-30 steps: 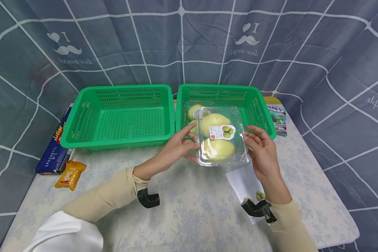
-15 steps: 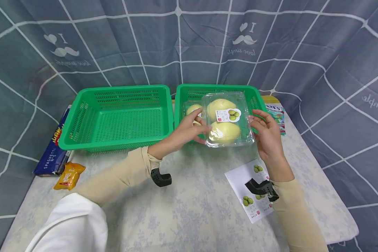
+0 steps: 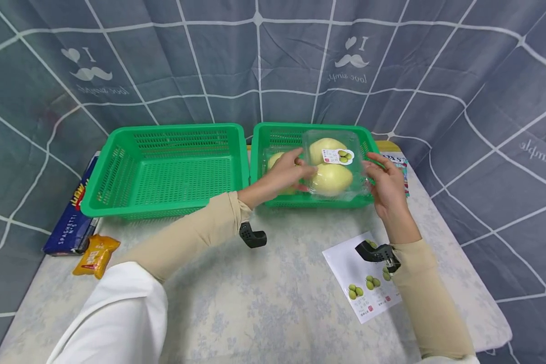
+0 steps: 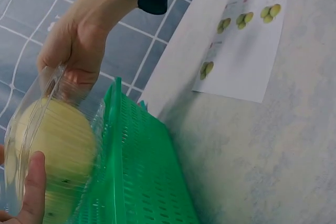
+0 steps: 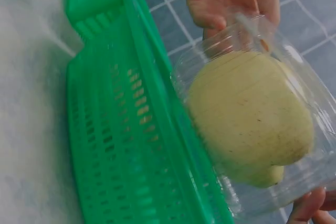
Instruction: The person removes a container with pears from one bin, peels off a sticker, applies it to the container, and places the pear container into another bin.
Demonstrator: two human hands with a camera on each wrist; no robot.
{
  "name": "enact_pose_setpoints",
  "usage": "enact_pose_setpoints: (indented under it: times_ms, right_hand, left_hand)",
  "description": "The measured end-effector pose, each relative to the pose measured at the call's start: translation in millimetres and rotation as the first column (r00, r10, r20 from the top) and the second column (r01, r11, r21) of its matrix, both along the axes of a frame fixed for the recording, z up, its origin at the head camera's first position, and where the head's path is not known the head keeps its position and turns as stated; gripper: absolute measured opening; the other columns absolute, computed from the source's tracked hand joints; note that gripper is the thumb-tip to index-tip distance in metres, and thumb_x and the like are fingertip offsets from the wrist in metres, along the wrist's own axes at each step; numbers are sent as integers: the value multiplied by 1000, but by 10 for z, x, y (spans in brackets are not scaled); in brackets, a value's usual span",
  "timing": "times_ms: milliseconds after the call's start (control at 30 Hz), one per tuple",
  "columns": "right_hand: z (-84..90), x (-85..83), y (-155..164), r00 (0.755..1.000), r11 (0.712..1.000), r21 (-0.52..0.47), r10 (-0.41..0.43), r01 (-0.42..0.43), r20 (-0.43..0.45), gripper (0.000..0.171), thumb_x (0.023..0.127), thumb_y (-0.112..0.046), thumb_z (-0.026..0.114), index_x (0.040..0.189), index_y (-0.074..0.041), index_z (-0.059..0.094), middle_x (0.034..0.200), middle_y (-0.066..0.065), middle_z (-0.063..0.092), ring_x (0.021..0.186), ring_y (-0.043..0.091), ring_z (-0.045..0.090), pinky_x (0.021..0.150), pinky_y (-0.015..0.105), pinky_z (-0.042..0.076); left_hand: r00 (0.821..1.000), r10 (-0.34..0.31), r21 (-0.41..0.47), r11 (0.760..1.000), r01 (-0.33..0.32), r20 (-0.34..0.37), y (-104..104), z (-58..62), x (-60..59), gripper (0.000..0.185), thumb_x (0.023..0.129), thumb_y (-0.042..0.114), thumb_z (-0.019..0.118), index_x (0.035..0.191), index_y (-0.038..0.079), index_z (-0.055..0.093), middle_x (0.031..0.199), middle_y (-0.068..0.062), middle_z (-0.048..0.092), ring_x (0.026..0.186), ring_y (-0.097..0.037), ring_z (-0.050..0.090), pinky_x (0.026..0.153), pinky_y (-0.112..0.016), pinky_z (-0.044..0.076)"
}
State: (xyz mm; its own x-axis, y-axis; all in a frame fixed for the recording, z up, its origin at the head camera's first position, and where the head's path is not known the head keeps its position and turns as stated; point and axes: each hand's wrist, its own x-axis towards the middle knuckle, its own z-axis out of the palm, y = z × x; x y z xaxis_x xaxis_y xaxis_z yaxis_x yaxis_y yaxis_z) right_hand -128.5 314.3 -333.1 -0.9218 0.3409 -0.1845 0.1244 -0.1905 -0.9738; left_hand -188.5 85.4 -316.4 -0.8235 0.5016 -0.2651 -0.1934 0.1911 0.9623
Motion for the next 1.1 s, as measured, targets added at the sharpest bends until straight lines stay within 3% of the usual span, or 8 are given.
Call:
enact_pose_setpoints:
  times_ms: [267, 433, 533, 633, 767, 933, 1067, 1100]
  right_hand:
    - [-94, -188, 144, 993, 996, 53, -81, 77, 81, 44, 102, -21, 60, 144, -13, 55, 107, -13, 51, 88, 5, 47, 65, 15, 42]
    - [-186, -269, 197, 991, 982, 167, -104, 89, 86, 46, 99, -29, 63, 141, -10, 57, 99, -14, 54, 85, 3, 52, 63, 14, 44]
    - [-242, -311, 200, 991, 945, 323, -81, 43, 105, 55, 98, -35, 65, 144, -7, 54, 99, -15, 52, 88, 0, 51, 72, 16, 44]
    - [-268, -332, 187, 991, 886, 463, -41, -24, 129, 59, 98, -36, 64, 146, -6, 51, 101, -15, 48, 92, -1, 47, 80, 20, 42]
    - [-271, -349, 172, 988, 839, 540, -20, -67, 154, 54, 99, -33, 62, 145, -5, 52, 104, -11, 47, 94, 2, 45, 82, 23, 41]
    - [-291, -366, 169, 985, 802, 592, -27, -81, 171, 50, 102, -31, 58, 144, -5, 53, 119, 2, 52, 106, 14, 47, 82, 26, 40]
    - [-311, -374, 163, 981, 791, 603, -15, -107, 195, 49, 104, -31, 54, 146, -5, 51, 141, 19, 50, 125, 30, 48, 91, 33, 43]
    - [-312, -375, 162, 979, 788, 604, -9, -118, 203, 50, 104, -30, 53, 147, -4, 49, 145, 21, 49, 129, 33, 47, 96, 37, 44]
  left_hand:
    - [998, -21, -55, 998, 17, -64, 256, -144, -191, 78, 98, 14, 62, 161, 4, 18, 110, -11, 59, 94, -23, 68, 88, -44, 61]
    - [990, -74, -202, 978, 50, -116, 343, -255, -270, 75, 100, 20, 61, 160, 1, 19, 112, -13, 65, 91, -26, 75, 92, -33, 60]
    - [985, -112, -283, 957, 72, -130, 374, -304, -286, 73, 101, 24, 60, 159, 0, 22, 122, -14, 67, 83, -24, 76, 98, -30, 57]
    - [981, -147, -318, 943, 99, -130, 385, -341, -286, 72, 101, 23, 60, 158, -1, 24, 148, -16, 54, 85, -25, 76, 105, -34, 53]
    - [975, -178, -338, 933, 125, -132, 399, -376, -283, 71, 101, 22, 59, 158, -1, 25, 162, -16, 36, 88, -25, 75, 103, -35, 54]
    - [961, -219, -369, 918, 144, -170, 420, -400, -268, 71, 101, 23, 58, 159, 0, 22, 156, -17, 44, 75, -18, 70, 98, -33, 55]
    - [951, -231, -403, 906, 132, -208, 441, -420, -248, 67, 101, 23, 57, 157, -1, 29, 120, -19, 67, 62, -12, 58, 83, -30, 52]
    - [950, -227, -404, 906, 126, -214, 449, -424, -241, 66, 101, 22, 57, 156, -1, 30, 121, -19, 67, 60, -14, 53, 80, -30, 51]
